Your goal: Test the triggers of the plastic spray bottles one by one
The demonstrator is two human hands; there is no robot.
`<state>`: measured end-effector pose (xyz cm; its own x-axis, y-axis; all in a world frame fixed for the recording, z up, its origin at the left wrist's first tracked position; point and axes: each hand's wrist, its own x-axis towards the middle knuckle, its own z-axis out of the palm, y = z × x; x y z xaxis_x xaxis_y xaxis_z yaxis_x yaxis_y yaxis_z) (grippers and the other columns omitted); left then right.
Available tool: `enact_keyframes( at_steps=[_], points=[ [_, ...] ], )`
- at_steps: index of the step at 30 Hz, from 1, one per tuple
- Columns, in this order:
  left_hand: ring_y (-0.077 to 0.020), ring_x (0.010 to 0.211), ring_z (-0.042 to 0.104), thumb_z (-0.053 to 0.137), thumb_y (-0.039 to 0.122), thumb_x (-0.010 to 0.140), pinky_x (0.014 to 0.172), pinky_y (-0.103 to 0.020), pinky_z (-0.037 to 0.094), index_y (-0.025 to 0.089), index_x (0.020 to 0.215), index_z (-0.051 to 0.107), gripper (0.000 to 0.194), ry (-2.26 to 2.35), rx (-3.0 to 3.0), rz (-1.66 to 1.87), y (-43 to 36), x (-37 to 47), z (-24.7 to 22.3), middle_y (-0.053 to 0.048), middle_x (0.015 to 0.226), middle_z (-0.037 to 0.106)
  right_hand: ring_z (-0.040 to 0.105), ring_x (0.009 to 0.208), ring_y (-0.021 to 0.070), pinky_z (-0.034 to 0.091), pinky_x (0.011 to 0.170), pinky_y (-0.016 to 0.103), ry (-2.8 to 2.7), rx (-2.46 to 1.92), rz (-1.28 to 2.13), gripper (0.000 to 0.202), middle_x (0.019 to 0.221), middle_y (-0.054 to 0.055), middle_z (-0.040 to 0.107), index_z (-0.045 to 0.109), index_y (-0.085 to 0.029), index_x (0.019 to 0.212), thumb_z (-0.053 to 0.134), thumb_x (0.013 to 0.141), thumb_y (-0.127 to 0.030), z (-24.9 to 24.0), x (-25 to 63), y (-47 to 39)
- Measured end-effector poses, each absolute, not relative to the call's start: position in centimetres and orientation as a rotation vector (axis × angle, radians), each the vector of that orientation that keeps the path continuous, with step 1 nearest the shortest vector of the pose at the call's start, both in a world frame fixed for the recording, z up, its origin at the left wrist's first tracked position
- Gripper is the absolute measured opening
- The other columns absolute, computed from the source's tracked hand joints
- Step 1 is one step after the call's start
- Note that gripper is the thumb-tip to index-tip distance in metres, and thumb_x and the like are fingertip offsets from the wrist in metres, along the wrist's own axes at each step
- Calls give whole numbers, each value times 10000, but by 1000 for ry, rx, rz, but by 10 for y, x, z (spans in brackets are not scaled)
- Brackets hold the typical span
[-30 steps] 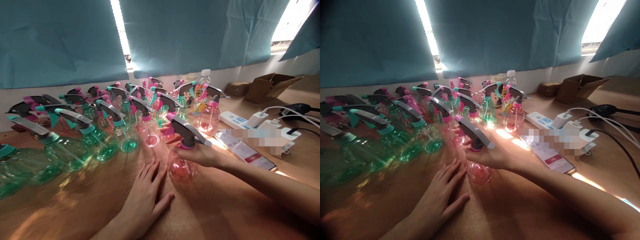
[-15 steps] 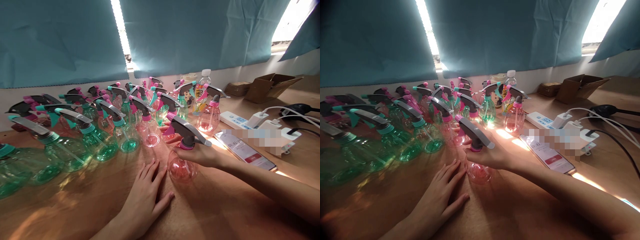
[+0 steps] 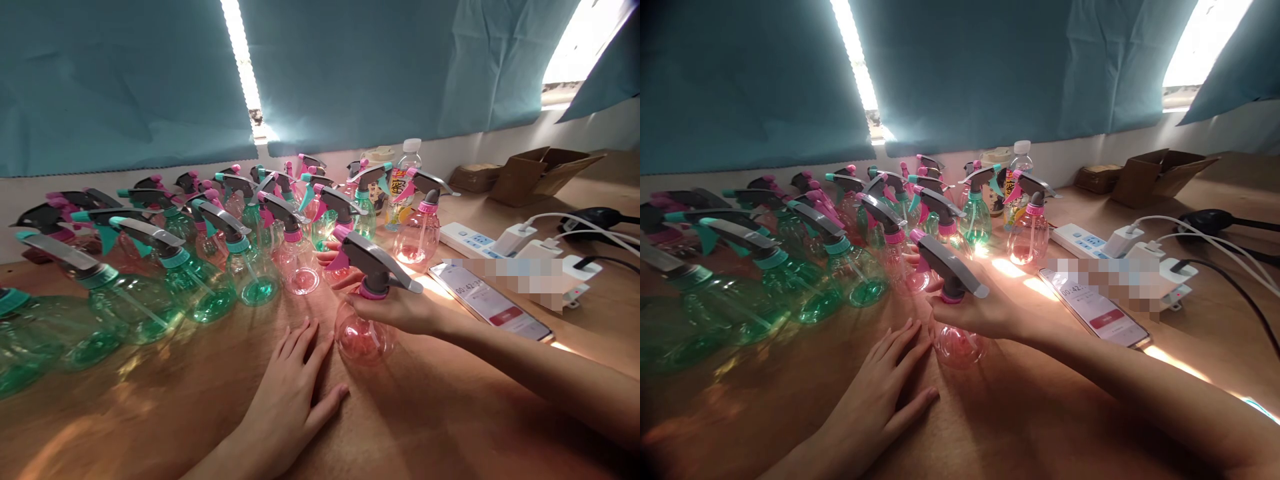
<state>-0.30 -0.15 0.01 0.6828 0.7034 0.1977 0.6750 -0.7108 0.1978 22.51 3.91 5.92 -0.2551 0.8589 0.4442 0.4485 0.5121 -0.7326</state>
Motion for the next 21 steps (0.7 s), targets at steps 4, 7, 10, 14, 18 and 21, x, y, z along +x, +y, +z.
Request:
enact_keyframes(
  at_steps=[4,7,10,14,18,21],
  points=[
    [-345,1385,344,491,500,957,1114,-579,294,197,1427,444,561,1138,2772,391,-2,-2,3,-134,1498,410,479,572,144,397,525,290,-1909,-1074,637,303,606,-48,533,625,-274,1031,607,744,-179,59,226,41],
    [-347,1379,354,488,502,957,1111,-572,304,190,1416,455,556,1144,2776,382,-2,-2,3,-140,1489,423,475,587,132,382,535,278,-1927,-1064,664,221,632,-44,525,627,-252,956,588,753,-176,62,227,41],
    [-345,1378,357,478,512,956,1111,-570,303,193,1419,449,563,1142,2797,411,-1,-3,3,-143,1496,412,431,562,106,348,517,257,-1933,-1065,672,223,642,-55,510,618,-239,947,572,745,-158,67,227,38],
    [-345,1377,360,476,508,961,1107,-575,310,178,1413,459,560,1151,2799,370,-2,-2,6,-152,1490,418,407,553,95,332,502,243,-1935,-1077,679,218,640,-58,502,619,-226,925,586,724,-149,71,228,35],
    [-348,1371,370,507,490,952,1105,-570,315,191,1402,471,541,1166,2793,366,-2,-1,10,-143,1485,429,482,594,121,396,552,267,-1931,-1054,693,189,639,-46,537,630,-228,901,598,726,-167,69,230,36],
    [-354,1368,372,504,483,955,1101,-582,312,190,1402,470,536,1168,2796,364,-2,0,11,-149,1478,435,536,619,143,437,579,284,-1947,-1010,718,244,643,-41,571,641,-246,957,611,725,-177,66,231,36]
  ],
)
